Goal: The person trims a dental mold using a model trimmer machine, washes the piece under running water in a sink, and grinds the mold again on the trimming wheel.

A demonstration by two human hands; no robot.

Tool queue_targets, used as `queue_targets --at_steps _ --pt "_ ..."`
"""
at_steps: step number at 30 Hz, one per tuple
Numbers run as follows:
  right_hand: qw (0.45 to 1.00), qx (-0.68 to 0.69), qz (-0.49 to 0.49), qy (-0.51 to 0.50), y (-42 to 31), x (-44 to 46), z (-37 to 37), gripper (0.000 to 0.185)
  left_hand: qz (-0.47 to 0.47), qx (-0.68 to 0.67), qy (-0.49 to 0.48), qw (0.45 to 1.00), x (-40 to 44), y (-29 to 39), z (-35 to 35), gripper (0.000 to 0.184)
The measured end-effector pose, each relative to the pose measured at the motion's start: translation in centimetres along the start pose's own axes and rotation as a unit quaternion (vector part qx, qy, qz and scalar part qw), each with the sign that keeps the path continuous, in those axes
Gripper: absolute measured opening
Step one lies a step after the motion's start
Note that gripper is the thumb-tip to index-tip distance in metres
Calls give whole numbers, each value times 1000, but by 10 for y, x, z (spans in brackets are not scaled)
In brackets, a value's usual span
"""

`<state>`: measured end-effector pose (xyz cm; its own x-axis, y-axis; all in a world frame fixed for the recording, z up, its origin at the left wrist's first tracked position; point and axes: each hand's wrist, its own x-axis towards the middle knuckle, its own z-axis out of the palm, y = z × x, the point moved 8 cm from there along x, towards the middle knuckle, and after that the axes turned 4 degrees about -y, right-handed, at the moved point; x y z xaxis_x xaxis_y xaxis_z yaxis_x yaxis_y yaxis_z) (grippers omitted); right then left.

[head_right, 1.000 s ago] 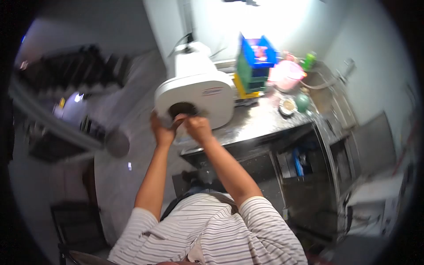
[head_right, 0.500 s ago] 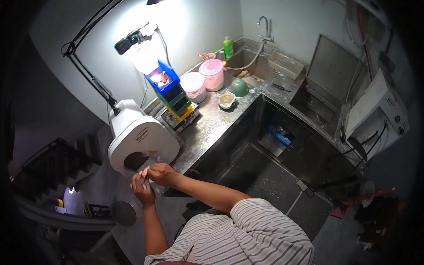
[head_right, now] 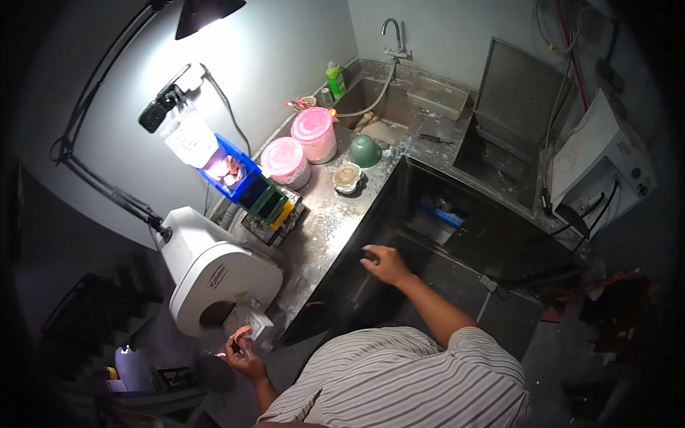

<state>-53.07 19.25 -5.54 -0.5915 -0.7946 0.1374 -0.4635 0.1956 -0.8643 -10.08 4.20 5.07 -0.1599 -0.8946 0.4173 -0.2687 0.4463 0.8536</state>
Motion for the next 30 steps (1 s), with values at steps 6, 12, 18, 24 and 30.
queue_targets --at_steps 6,12,18,24,30 --pt "982 10 87 166 80 14 -112 35 -58 -101 -89 989 17 18 102 18" --pt "979 -8 44 197 117 145 -175 39 23 -61 -184 981 66 44 210 20" --pt "975 -92 -98 174 166 414 -268 69 -37 8 -109 993 91 27 285 13" --pt "960 -199 -2 199 231 649 -373 112 -148 24 -73 986 87 66 350 15" --pt "946 -169 -34 275 259 714 -398 79 -226 -3 3 974 95 92 403 13"
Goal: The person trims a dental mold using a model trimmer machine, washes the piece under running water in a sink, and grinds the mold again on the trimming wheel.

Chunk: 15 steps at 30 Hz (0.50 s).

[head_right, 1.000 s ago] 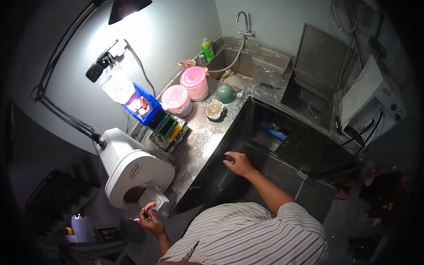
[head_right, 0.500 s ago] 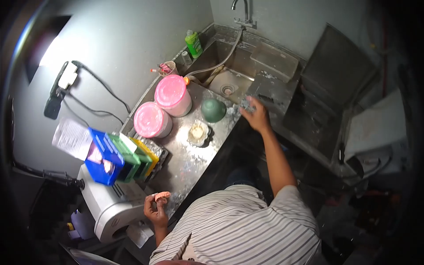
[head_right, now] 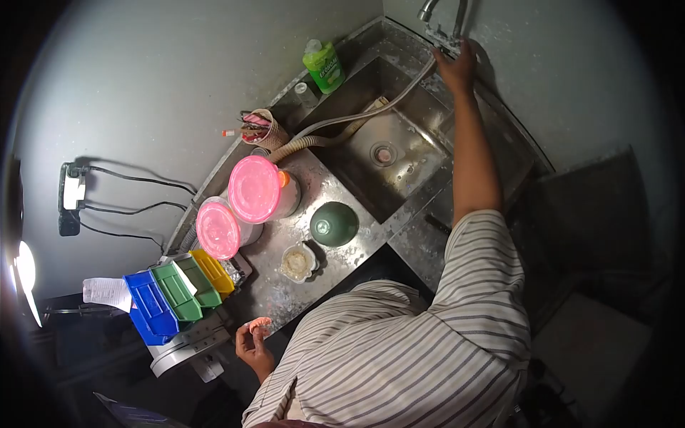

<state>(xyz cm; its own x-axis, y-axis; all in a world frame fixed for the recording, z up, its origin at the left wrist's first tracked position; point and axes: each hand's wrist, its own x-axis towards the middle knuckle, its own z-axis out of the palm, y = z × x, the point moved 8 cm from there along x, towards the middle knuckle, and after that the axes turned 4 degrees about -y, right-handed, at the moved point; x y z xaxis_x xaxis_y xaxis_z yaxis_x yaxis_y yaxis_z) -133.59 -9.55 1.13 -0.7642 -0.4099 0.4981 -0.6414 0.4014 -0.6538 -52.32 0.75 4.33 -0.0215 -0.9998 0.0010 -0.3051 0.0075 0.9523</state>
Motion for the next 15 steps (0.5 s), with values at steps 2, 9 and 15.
queue_targets --at_steps 2,9,15 --pt "998 41 -43 37 8 -6 0 63 -7 16 -4 1000 1 -7 10 14" --pt "968 -61 -196 145 -85 -86 -23 24 -18 39 4 999 22 10 53 18" --pt "592 626 455 -225 -31 -218 195 41 -46 46 51 997 29 33 76 12"
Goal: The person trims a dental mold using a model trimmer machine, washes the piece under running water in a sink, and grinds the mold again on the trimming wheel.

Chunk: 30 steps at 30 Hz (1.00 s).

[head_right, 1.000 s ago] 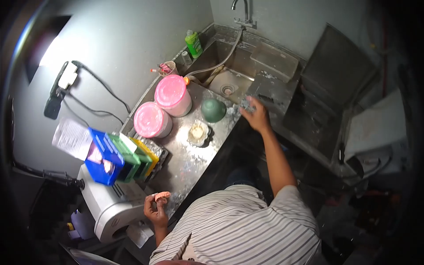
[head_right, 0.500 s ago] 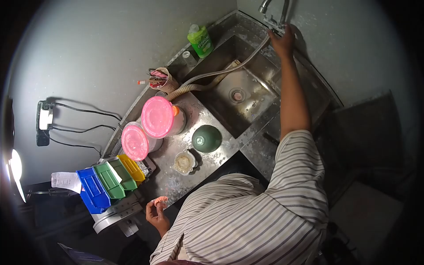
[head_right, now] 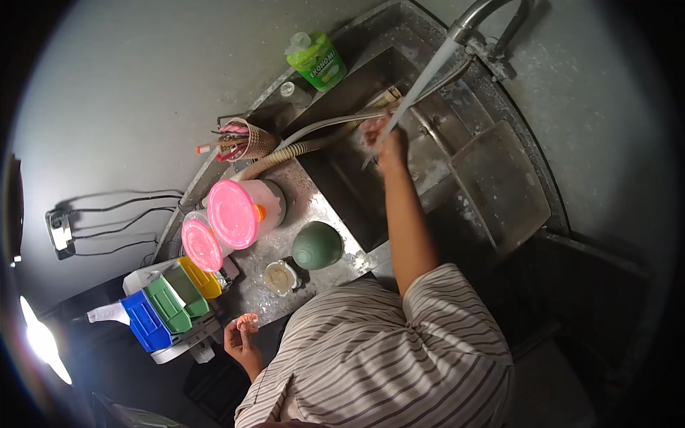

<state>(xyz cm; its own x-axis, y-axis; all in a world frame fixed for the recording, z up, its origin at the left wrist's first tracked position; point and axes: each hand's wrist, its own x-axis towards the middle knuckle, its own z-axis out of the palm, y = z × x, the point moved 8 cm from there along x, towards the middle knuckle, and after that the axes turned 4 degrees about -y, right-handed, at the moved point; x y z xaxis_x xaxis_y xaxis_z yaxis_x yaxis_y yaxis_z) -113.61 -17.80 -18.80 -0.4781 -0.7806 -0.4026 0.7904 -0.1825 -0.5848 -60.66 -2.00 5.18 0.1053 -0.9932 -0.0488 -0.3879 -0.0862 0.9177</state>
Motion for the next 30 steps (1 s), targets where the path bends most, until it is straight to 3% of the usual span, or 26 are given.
queue_targets --at_steps 2,4,6,7,8,10,12,17,21,22,24,25,27,28,30 --pt "986 -13 141 92 63 13 -19 42 -6 -8 -6 1000 2 3 6 14" --pt "983 9 176 50 107 26 -42 38 -13 -16 -11 1000 4 4 2 16" --pt "946 -230 190 126 147 46 -101 41 -46 14 28 998 3 -6 -12 15" --pt "896 -360 194 173 162 55 -130 50 -41 21 39 998 6 -6 -12 15" --pt "825 -511 131 204 163 66 -147 54 -43 24 40 998 8 -6 -9 15" --pt "592 -758 -2 275 146 72 -144 56 -38 24 55 998 9 -2 -7 14" --pt "622 -749 222 56 144 80 -147 56 -73 45 71 994 7 -1 -10 14" --pt "713 -691 16 116 218 127 -264 39 -88 43 61 993 17 -3 0 13" --pt "496 -834 -172 173 158 87 -183 39 -111 66 44 991 25 -9 6 13" --pt "497 -833 -171 174 153 87 -177 39 -111 67 44 991 28 -8 8 13" --pt "684 -723 29 97 175 100 -200 26 -102 68 44 991 33 -3 12 15" --pt "684 -722 27 99 177 102 -202 26 -100 68 42 992 35 -4 11 15" --pt "579 -809 -62 80 174 100 -188 12 -102 66 55 991 34 -7 6 15" --pt "578 -810 -62 80 174 99 -188 12 -102 66 55 991 33 -9 4 15" --pt "646 -758 -33 86 175 93 -192 15 -91 59 44 993 30 -11 3 14"
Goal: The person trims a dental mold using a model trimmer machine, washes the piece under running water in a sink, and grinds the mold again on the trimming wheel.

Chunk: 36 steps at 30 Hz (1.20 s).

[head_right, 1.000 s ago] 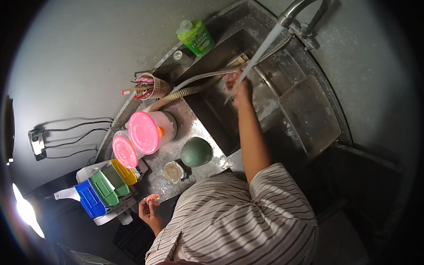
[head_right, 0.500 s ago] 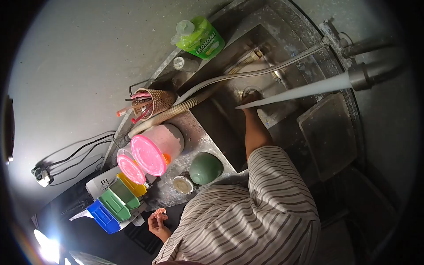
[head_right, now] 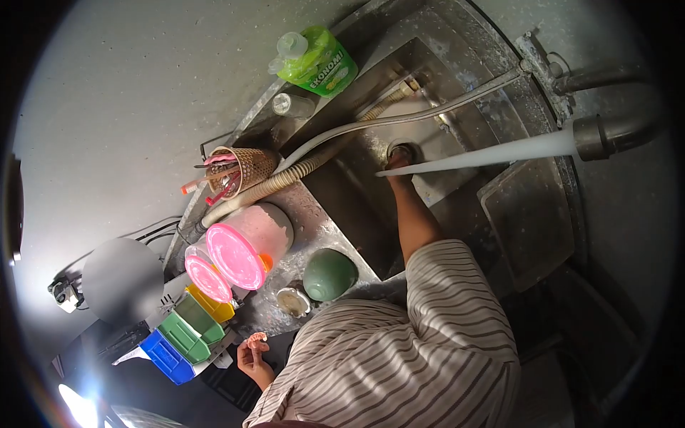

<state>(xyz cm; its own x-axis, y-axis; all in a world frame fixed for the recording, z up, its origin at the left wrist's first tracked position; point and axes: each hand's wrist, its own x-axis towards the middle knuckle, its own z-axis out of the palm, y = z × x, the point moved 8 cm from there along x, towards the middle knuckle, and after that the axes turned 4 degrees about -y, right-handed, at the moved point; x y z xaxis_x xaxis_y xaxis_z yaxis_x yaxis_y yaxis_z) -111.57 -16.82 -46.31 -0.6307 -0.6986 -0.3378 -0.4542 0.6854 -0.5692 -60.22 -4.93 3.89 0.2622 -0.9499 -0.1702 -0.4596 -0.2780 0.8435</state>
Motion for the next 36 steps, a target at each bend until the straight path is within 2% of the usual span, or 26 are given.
queue_targets --at_steps 1,3,4,6,9,12,13,14,16,17,20,23,26,31,36 --pt "1000 0 0 -1 -11 -10 -8 15 0 1 1 1000 -1 -1 -1 14" --pt "986 -17 -97 135 -56 -45 -43 15 -17 1 -10 1000 -3 -7 -1 14" --pt "986 -18 -97 136 -66 -59 -40 15 -17 1 -11 1000 -3 -8 0 14" --pt "988 -48 10 147 -62 -80 -27 16 -10 -13 -18 1000 -2 -10 1 13" --pt "991 -43 11 128 -57 -81 8 20 28 -28 -25 999 2 0 14 12" --pt "994 -89 63 31 -8 -74 90 31 -19 -27 -7 999 -1 -9 3 15" --pt "988 -132 85 -4 31 -71 141 35 8 -37 -23 999 0 -7 7 16" --pt "974 -204 100 -18 91 -64 228 39 38 -43 -21 998 0 -3 9 16" --pt "989 -131 34 -51 19 -79 108 39 -15 30 -1 999 -4 -1 3 17" --pt "993 -100 -8 -57 -9 -83 81 38 -16 9 -36 999 -2 7 12 18" --pt "989 -22 -131 -63 -76 -68 37 38 -34 -41 20 998 -18 -32 -4 18" --pt "974 14 -211 -75 -160 -48 42 37 -4 -29 41 999 -26 -33 -8 19" --pt "966 11 -239 -94 -214 -47 38 37 33 -40 76 996 -35 -22 -12 20" --pt "959 11 -251 -132 -252 -62 28 36 59 -54 76 994 -47 -25 -14 19" --pt "955 32 -239 -170 -260 -65 20 36 39 -17 49 998 -52 -28 -13 19"
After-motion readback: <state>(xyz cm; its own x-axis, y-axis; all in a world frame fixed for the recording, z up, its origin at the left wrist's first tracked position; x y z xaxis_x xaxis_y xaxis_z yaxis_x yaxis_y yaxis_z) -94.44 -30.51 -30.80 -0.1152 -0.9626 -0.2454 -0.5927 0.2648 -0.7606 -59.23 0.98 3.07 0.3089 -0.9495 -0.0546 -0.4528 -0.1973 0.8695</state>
